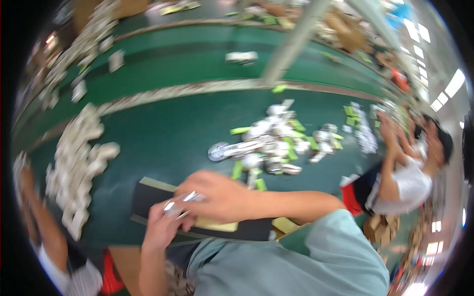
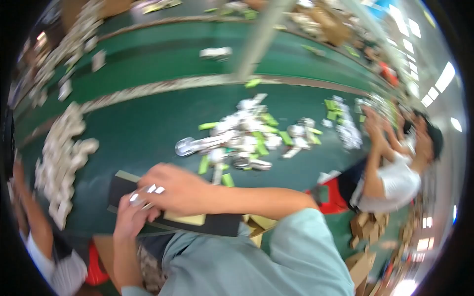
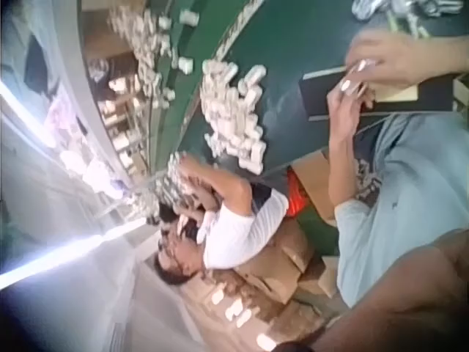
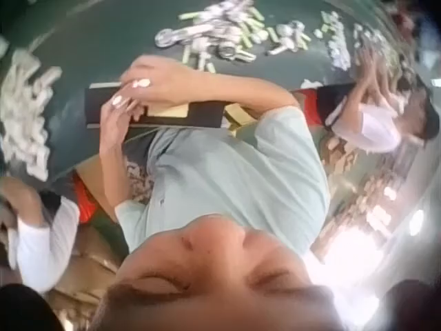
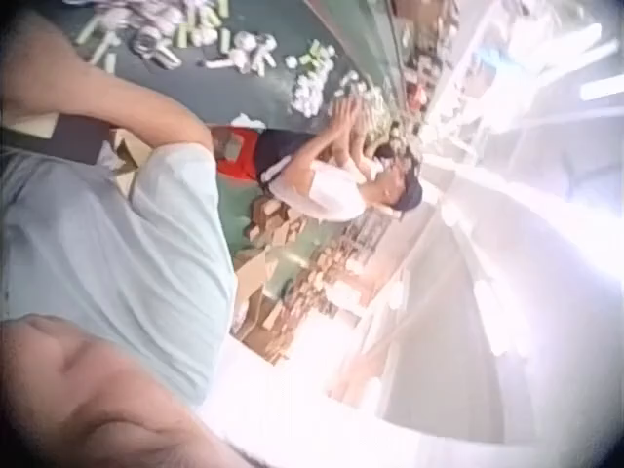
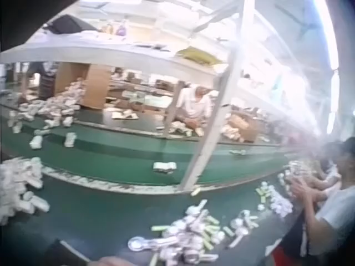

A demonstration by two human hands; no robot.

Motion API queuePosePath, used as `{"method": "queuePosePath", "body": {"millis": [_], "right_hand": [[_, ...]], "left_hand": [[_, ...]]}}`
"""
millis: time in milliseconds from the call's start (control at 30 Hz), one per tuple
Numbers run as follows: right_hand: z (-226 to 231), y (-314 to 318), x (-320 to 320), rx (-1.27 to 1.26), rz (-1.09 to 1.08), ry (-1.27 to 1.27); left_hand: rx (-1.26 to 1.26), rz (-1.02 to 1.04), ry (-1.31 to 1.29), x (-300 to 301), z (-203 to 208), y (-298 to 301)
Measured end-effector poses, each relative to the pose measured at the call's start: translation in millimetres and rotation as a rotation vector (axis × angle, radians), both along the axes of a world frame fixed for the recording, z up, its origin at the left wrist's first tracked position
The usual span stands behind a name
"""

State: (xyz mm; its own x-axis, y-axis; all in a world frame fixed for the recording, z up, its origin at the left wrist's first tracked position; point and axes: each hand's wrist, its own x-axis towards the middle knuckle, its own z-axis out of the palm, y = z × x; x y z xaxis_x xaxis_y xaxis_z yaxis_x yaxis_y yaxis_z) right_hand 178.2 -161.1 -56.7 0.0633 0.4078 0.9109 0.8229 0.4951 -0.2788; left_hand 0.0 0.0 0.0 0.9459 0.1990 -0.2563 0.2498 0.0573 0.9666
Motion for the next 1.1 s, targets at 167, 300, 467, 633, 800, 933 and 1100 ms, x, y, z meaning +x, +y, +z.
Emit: {"method": "queuePosePath", "body": {"millis": [167, 300, 467, 633, 800, 933, 1100], "right_hand": [[-16, -143, 29, -0.692, 0.136, 0.141], [-17, -139, 33, -0.852, 0.211, 0.240], [-23, -147, 33, -0.948, 0.214, 0.441], [-19, -150, 40, -0.932, 0.202, 0.386], [-13, -148, 47, -0.896, 0.187, 0.281], [-27, -146, 51, -0.751, 0.218, 0.274], [-41, -132, 40, -0.589, 0.282, 0.335]], "left_hand": [[-0.319, 0.026, -0.060, 19, -94, -152], [-0.225, 0.179, -0.191, 30, -125, -172], [-0.158, 0.139, -0.115, 28, -132, -184], [-0.257, 0.200, -0.183, 41, -138, -190], [-0.289, 0.202, -0.224, 52, -143, -189], [-0.385, 0.225, -0.177, 48, -132, -191], [-0.313, 0.321, -0.211, 45, -132, -186]]}}
